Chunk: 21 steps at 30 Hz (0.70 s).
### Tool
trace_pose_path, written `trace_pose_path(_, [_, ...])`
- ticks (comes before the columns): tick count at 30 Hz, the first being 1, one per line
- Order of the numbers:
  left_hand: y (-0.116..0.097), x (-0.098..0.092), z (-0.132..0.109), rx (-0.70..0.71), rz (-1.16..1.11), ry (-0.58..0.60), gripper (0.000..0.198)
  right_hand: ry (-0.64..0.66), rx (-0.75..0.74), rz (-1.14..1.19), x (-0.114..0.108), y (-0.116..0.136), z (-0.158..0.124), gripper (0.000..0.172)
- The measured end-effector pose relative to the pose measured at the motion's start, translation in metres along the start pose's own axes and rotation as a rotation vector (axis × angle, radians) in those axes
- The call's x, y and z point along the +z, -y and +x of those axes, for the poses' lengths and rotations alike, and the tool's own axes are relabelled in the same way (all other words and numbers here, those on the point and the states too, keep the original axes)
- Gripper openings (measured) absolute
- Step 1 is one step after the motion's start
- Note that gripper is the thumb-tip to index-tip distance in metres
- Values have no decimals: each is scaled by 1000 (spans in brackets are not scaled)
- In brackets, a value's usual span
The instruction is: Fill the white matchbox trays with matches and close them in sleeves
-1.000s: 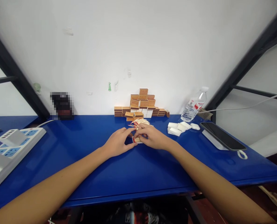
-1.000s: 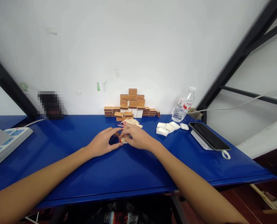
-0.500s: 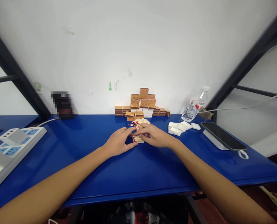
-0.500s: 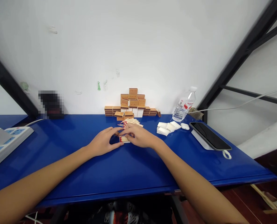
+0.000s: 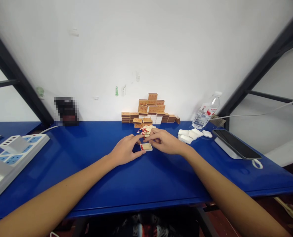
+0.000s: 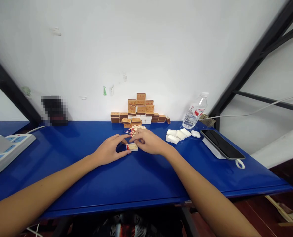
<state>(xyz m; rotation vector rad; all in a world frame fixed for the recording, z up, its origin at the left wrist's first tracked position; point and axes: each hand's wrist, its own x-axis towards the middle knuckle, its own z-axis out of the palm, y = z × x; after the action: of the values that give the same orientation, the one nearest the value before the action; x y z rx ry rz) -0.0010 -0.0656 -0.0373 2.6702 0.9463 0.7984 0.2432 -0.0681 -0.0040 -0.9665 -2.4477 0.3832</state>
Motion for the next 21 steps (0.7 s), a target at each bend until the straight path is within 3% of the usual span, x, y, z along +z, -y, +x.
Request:
trace_pose_path(6, [-3, -3, 1, -14, -8, -15, 56, -218, 208, -285, -16, -20, -3, 22])
trace_pose_path(13, [-1, -4, 0, -6, 1, -17, 53, -277, 501, -584, -45, -48, -17, 22])
trace_pose_path(18, [0, -3, 0, -24, -11, -19, 50, -492, 824, -554, -79, -82, -28, 25])
trace_pose_path(21, [0, -3, 0, -35, 0, -21, 45, -485, 939, -471, -87, -108, -24, 27])
